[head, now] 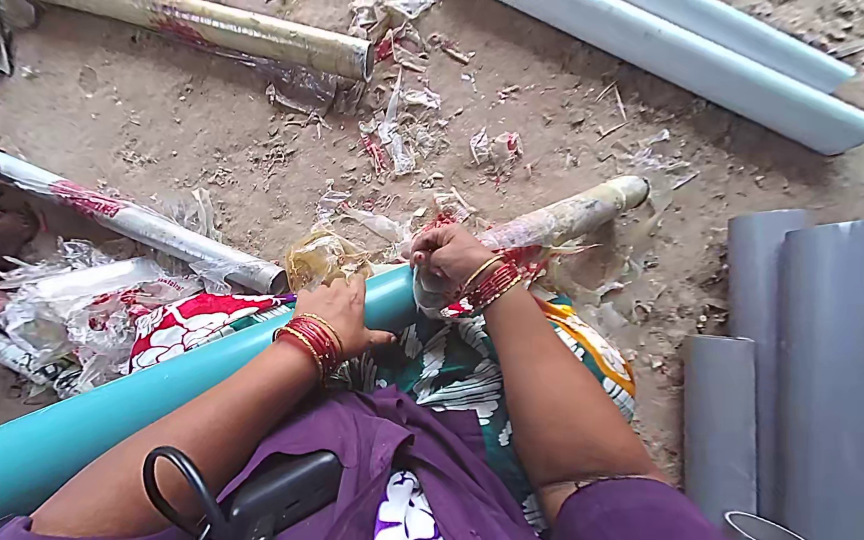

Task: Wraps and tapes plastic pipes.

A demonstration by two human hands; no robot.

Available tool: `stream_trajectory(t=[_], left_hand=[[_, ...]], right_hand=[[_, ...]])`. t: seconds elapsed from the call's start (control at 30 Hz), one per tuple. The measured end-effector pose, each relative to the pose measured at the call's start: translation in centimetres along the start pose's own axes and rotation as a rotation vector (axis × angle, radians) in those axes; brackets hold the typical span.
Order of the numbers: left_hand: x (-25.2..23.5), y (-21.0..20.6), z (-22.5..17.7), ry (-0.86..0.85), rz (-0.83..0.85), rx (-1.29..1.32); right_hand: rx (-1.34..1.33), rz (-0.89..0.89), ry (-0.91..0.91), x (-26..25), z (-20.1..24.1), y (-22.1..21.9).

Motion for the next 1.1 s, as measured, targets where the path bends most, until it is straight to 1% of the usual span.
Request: stream_trajectory(t=[0.07, 0.1, 0.17, 0.23, 0.3, 0.33, 0.37, 0.4, 0.43, 0.47, 0.53, 0.6, 0.63, 0.7, 0.77, 0.87, 0.97, 1.1], left_hand=[[-0.5, 0.2, 0.6, -0.004, 0.001, 0.004], [-0.7, 0.3, 0.7, -0.011, 0.004, 0.009], [-1.1, 0.5, 1.0, -0.033, 0.003, 0.048], [-1.9, 0.8, 1.3, -0.041, 0.033, 0.059], [-2.4, 1.3, 1.4, -0.047, 0.063, 0.075], [-2.5, 1.4, 1.5, -0.045, 0.068, 0.083], [-2.4, 1.3, 1.5, -0.035, 0.068, 0.082], [-2.2, 1.1, 1.4, -0.018, 0.059, 0.075], [-1.9, 0.8, 1.0, -0.001, 0.04, 0.054], [-1.2, 0.4, 0.5, 0.015, 0.024, 0.013], [0.0, -0.7, -0.8, 0.022, -0.03, -0.098], [0.8, -1.7, -1.5, -0.008, -0.115, -0.17], [0.9, -1.9, -1.6, -0.017, -0.144, -0.188], [0.8, -1.8, -1.6, -0.009, -0.133, -0.201], [0.6, -1.6, -1.6, 0.001, -0.102, -0.196], [0.5, -1.2, -1.7, 0.013, -0.07, -0.199], [0.3, -0.8, -1.6, 0.024, -0.042, -0.184], [0.0, -0.4, -1.4, 0.034, -0.009, -0.165]], right_hand=[[-0.056, -0.045, 0.006, 0.0, -0.2, 0.4], [-0.061, -0.04, 0.017, 0.0, -0.3, 0.6], [0.044, 0.025, 0.087, -0.4, -0.2, 1.0], [0.159, 0.012, 0.172, -0.4, 0.7, 1.4], [0.139, -0.122, 0.254, 0.3, 2.3, 2.5], [0.08, -0.237, 0.253, 0.8, 2.8, 3.5], [0.008, -0.377, 0.22, 1.4, 2.9, 4.8], [-0.02, -0.482, 0.139, 2.3, 2.5, 6.4], [0.013, -0.56, 0.027, 3.3, 2.0, 8.0], [0.055, -0.619, -0.093, 4.3, 1.3, 9.5], [0.137, -0.679, -0.282, 6.0, 0.1, 11.4], [0.183, -0.634, -0.398, 6.4, -0.9, 11.7], [0.178, -0.581, -0.413, 6.1, -1.4, 11.4], [0.119, -0.479, -0.412, 5.3, -2.3, 10.6], [0.11, -0.414, -0.378, 4.5, -2.2, 10.0], [0.27, -0.311, -0.301, 3.3, -1.0, 9.0], [0.424, -0.219, -0.243, 2.0, 0.4, 6.5], [0.638, -0.16, -0.277, 1.3, 1.3, 4.3]])
Point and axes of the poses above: each hand's wrist, its own x-axis away from the middle knuckle, its own y-axis out of the back of the hand, z = x × y, the point moved 6 cm from there along -x, towards the middle knuckle, and after that the axes turned 7 degrees about z, right-handed, at the moved point
